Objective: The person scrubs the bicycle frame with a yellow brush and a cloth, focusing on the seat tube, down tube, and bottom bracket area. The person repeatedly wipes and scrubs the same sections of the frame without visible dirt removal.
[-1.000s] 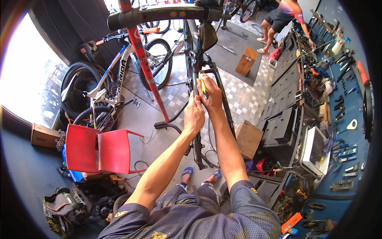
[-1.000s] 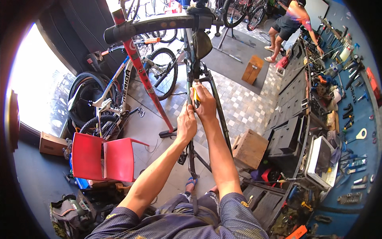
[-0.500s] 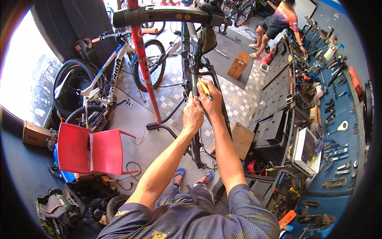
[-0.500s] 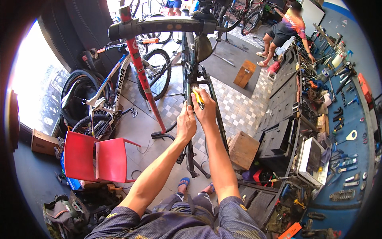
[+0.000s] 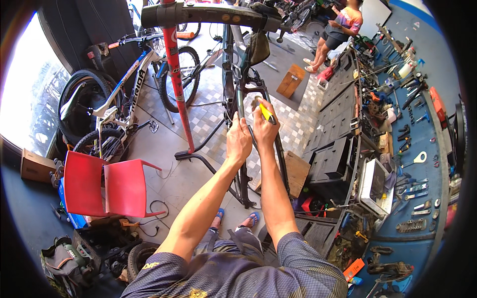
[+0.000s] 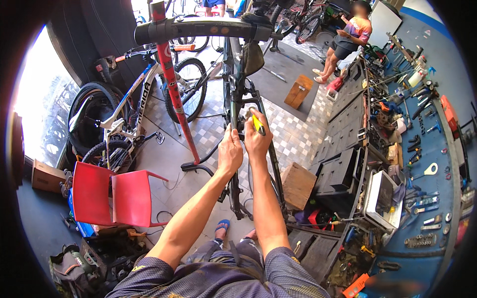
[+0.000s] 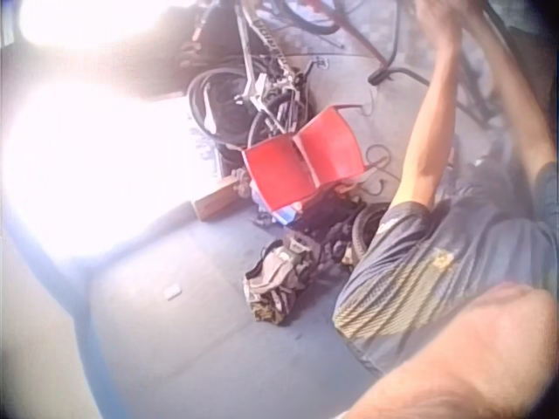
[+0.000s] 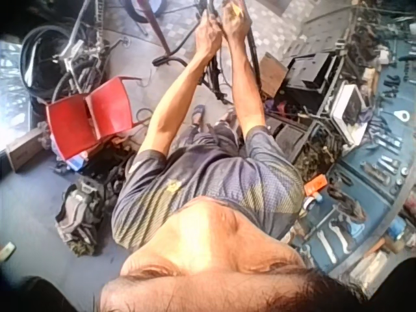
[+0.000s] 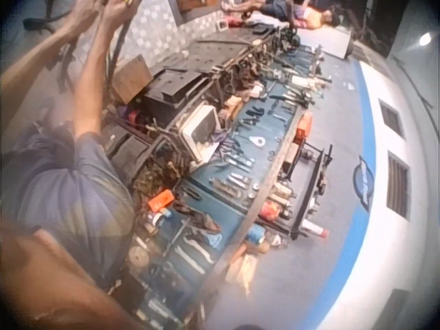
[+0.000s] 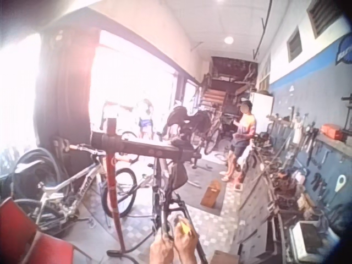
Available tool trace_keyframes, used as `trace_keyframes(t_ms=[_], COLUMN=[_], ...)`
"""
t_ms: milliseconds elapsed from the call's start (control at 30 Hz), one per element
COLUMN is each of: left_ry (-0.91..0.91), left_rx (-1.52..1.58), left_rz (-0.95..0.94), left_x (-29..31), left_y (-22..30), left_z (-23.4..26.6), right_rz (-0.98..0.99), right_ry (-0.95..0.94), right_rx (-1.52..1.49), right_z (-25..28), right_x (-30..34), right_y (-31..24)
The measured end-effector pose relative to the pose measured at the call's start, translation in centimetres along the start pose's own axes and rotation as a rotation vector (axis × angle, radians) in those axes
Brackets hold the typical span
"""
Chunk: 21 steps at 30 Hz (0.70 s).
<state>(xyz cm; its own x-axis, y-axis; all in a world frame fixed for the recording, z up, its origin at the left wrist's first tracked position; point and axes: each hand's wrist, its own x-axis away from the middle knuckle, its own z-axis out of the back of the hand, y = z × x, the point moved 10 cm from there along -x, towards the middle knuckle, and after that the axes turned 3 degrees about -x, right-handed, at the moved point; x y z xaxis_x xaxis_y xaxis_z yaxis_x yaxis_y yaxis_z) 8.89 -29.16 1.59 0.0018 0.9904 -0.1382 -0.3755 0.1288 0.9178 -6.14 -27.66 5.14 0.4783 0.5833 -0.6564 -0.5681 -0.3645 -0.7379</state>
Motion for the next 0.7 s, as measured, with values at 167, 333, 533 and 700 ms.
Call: trace_keyframes(t_ms=[167,333,533,700], left_ry=[0.007,-0.02,-0.038,0.002], left_rx=[0.007,0.048,0.034,0.043], left_rz=[-0.007,-0.011,0.031,-0.038], left_x=[0.2,-0.1,0.2,0.0], left_y=[0.1,0.2,-0.6,0.0], left_z=[0.3,0.0,-0.4,0.1], right_rz=[-0.129,-0.283,-0.306,-0.227], right_ry=[0.045,-0.247,-0.069,-0.241], right_rx=[-0.023,-0.029,-0.111,-0.045], right_z=[-2.3,-4.8,-2.3,-4.9], right_x=[-2.3,-2.2,-2.4,-2.1], right_y=[1.1,2.2,2.9,2.4])
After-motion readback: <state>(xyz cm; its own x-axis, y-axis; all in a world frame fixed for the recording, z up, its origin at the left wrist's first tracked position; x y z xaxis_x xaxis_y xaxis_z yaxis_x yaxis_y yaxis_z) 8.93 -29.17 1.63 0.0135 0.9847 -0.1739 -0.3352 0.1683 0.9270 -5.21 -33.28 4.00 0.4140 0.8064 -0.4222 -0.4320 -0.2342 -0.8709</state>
